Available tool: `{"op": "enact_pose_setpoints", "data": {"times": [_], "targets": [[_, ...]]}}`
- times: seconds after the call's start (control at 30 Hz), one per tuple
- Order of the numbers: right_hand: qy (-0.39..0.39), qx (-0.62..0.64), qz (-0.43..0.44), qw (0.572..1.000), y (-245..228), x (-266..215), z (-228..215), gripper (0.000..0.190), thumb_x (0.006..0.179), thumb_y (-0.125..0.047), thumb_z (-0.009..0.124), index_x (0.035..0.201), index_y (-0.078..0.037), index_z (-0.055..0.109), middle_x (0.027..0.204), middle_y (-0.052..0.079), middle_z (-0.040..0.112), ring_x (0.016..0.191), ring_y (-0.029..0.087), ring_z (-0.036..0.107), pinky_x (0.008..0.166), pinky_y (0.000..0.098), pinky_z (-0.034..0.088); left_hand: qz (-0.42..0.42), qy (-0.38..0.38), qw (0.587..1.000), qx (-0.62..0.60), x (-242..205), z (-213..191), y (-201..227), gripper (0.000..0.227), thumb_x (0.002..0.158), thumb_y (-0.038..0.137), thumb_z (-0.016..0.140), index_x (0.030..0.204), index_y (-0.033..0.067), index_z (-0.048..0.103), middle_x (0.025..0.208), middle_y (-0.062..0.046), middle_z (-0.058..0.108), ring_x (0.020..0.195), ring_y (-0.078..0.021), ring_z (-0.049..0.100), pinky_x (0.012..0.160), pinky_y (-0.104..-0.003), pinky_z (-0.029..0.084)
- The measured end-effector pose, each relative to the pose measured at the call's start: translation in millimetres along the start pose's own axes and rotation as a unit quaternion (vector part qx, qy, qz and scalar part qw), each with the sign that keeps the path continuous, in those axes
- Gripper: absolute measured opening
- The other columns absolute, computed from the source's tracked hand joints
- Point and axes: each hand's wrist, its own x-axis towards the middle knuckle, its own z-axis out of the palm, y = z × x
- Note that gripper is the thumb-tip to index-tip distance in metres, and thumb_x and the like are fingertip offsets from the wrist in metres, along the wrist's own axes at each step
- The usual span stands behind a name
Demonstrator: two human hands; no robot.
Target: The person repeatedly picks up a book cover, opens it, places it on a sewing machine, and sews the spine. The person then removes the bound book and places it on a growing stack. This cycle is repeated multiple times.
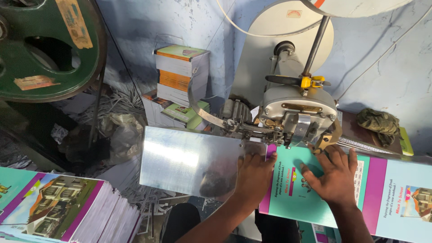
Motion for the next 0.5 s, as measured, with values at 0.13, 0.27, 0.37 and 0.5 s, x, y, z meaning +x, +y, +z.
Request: {"op": "enact_pose_setpoints", "data": {"times": [0.13,0.27,0.37,0.5], "targets": [[-0.002,0.005,0.001,1.0,3.2,-1.5,-0.5,0.066,0.078,-0.051,0.069,0.135,-0.017,0.067,0.134,0.016,0.057,0.137,0.034,0.048,0.125,0.0651,0.021,0.014,0.015,1.0,0.008,-1.5,-0.9,1.0,0.041,0.093,0.014,0.065,0.133,0.0148,0.069,0.105,-0.015,0.069,0.107,-0.0326,0.059,0.096,-0.051,0.04],[-0.009,0.007,0.004,1.0,6.3,-1.9,1.1,0.066,0.078,-0.051,0.069,0.134,-0.016,0.067,0.133,0.017,0.056,0.136,0.034,0.048,0.124,0.0655,0.02,-0.003,-0.009,1.0,-0.007,-1.1,-1.1,2.0,0.043,0.093,0.015,0.066,0.135,0.0157,0.068,0.105,-0.014,0.069,0.107,-0.0324,0.058,0.097,-0.052,0.038],[-0.008,0.007,0.004,1.0,7.6,-3.4,2.2,0.066,0.079,-0.052,0.069,0.134,-0.015,0.067,0.135,0.017,0.056,0.137,0.034,0.048,0.125,0.0659,0.021,0.008,0.013,1.0,-0.001,-1.8,-1.0,2.2,0.044,0.091,0.015,0.067,0.134,0.0156,0.068,0.105,-0.014,0.069,0.107,-0.0324,0.058,0.098,-0.052,0.038],[-0.013,0.011,0.008,1.0,8.8,-4.8,2.9,0.065,0.08,-0.052,0.069,0.133,-0.014,0.068,0.135,0.017,0.056,0.137,0.034,0.048,0.124,0.0659,0.021,0.003,0.012,1.0,-0.004,-3.0,-0.3,2.6,0.041,0.092,0.014,0.067,0.133,0.0159,0.07,0.103,-0.014,0.069,0.105,-0.0319,0.058,0.096,-0.051,0.039]]}}
